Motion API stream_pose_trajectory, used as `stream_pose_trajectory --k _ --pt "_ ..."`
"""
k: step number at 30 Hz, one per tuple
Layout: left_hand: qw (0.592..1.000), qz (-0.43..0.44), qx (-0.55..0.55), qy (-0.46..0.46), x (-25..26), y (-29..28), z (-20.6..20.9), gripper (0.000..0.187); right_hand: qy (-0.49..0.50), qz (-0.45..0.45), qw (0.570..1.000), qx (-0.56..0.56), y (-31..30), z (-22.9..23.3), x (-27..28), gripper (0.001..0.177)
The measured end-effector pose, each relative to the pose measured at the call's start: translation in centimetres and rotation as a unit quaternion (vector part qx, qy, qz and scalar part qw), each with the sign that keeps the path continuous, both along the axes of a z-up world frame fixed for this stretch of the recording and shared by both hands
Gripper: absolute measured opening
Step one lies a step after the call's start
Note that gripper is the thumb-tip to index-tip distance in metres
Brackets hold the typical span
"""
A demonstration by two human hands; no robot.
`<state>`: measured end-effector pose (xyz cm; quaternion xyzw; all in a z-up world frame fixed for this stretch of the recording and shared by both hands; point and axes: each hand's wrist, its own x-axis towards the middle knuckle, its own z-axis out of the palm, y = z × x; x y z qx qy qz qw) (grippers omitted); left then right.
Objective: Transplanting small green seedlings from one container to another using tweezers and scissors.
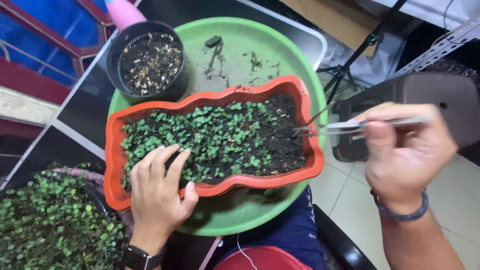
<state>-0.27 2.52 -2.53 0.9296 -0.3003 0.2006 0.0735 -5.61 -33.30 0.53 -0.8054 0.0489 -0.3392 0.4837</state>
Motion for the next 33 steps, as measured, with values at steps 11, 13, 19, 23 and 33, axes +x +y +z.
stream_pose_trajectory --k 11,13,19,23,33 --pt "0.999 0.034 -0.004 -0.001 -0.4 -0.1 -0.5 0.054 -0.002 0.157 0.984 -0.089 -4.6 0.4 9.9 0.008" --pt "0.999 0.036 -0.005 -0.004 -0.5 -0.1 -0.5 0.055 0.002 0.191 0.973 -0.127 -3.9 -0.4 10.9 0.007" --pt "0.999 0.044 -0.006 -0.009 -0.6 -0.4 -0.4 0.056 0.039 0.239 0.939 -0.244 -3.2 -3.0 12.8 0.014" --pt "0.999 0.044 0.001 -0.019 -0.6 -0.2 -0.5 0.057 0.060 0.214 0.952 -0.209 -3.5 -2.3 11.8 0.021" --pt "0.999 -0.049 0.015 0.019 -2.5 -3.7 0.5 0.058 0.029 0.194 0.979 -0.063 -1.2 -2.3 2.9 0.093"
